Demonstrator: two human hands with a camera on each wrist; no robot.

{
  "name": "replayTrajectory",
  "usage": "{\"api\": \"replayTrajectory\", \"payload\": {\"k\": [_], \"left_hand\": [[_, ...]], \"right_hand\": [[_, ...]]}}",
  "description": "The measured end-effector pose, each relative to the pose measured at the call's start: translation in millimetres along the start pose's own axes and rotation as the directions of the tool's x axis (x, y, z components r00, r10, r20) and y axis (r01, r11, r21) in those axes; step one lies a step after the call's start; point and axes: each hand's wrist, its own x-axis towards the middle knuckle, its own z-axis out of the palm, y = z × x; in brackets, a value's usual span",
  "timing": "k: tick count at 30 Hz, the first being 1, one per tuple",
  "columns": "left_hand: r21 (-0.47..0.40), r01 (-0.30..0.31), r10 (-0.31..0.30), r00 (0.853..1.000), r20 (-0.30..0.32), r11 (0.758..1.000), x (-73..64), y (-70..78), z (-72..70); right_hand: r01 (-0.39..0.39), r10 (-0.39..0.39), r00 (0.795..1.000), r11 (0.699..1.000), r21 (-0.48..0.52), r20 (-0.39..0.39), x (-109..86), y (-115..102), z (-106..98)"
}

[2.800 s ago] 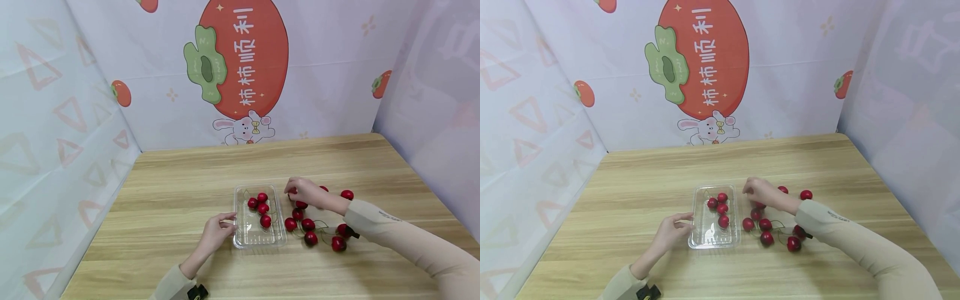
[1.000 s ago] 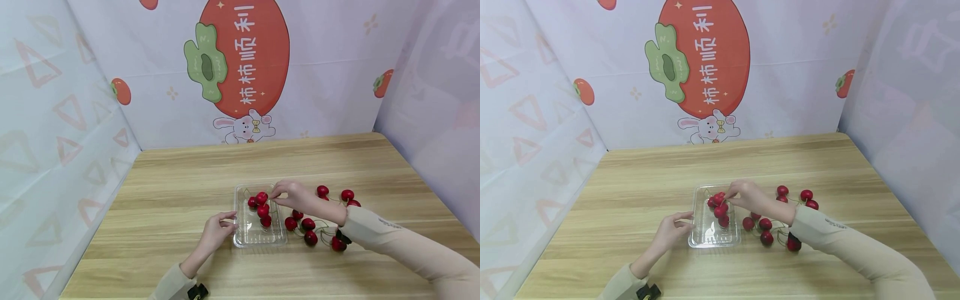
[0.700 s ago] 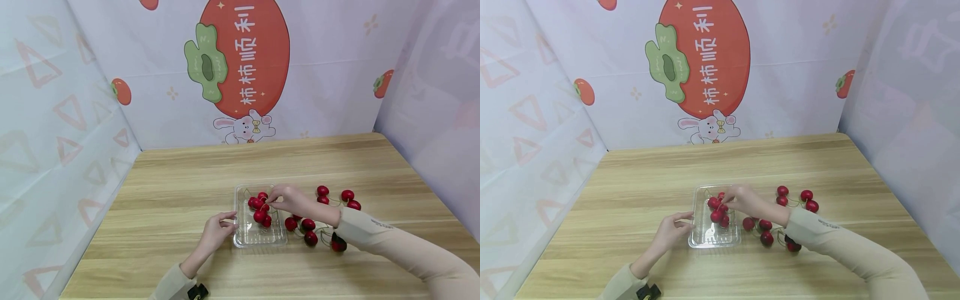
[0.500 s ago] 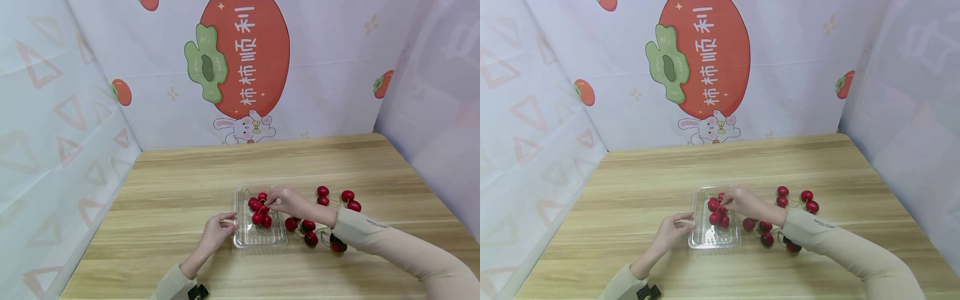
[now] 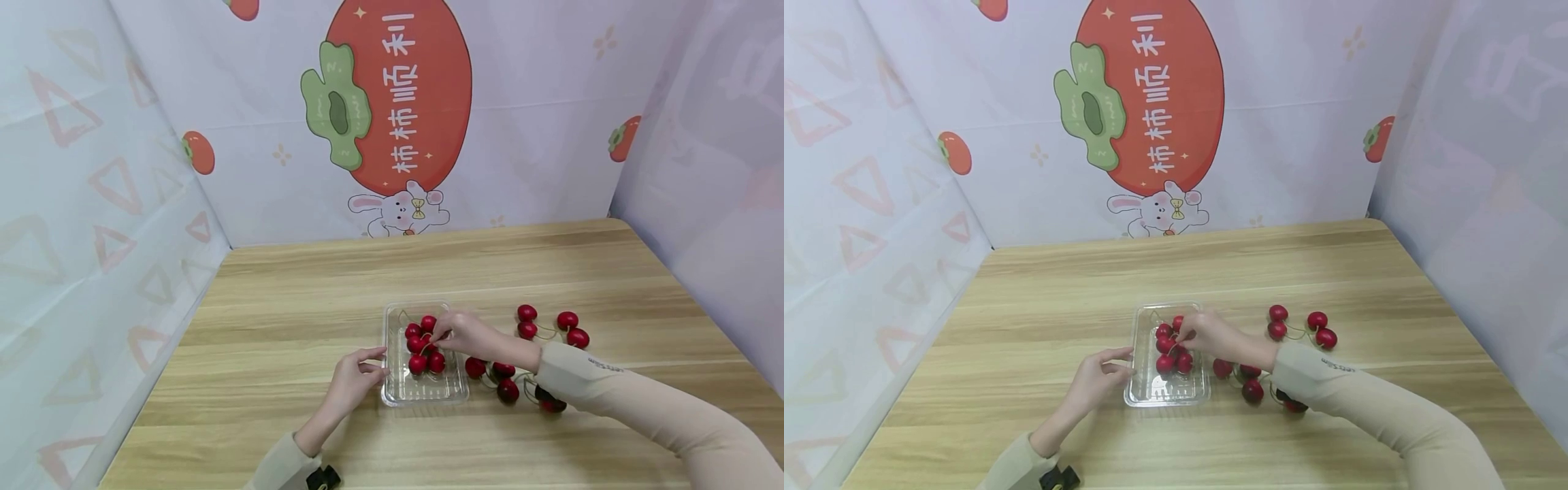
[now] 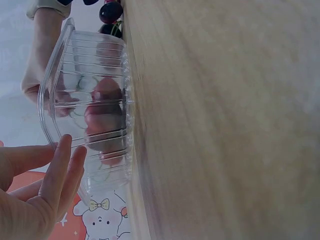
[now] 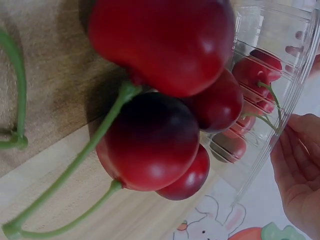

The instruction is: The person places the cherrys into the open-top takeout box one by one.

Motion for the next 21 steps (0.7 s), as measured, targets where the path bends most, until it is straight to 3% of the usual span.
{"api": "replayTrajectory", "payload": {"k": [21], "left_hand": [[0.007, 0.003, -0.003, 1.0, -0.006, 1.0, 0.3, -0.3, 0.4]], "right_hand": [[-0.053, 0.053, 0.998, 0.998, 0.039, 0.018, -2.4, 3.5, 3.0]]}}
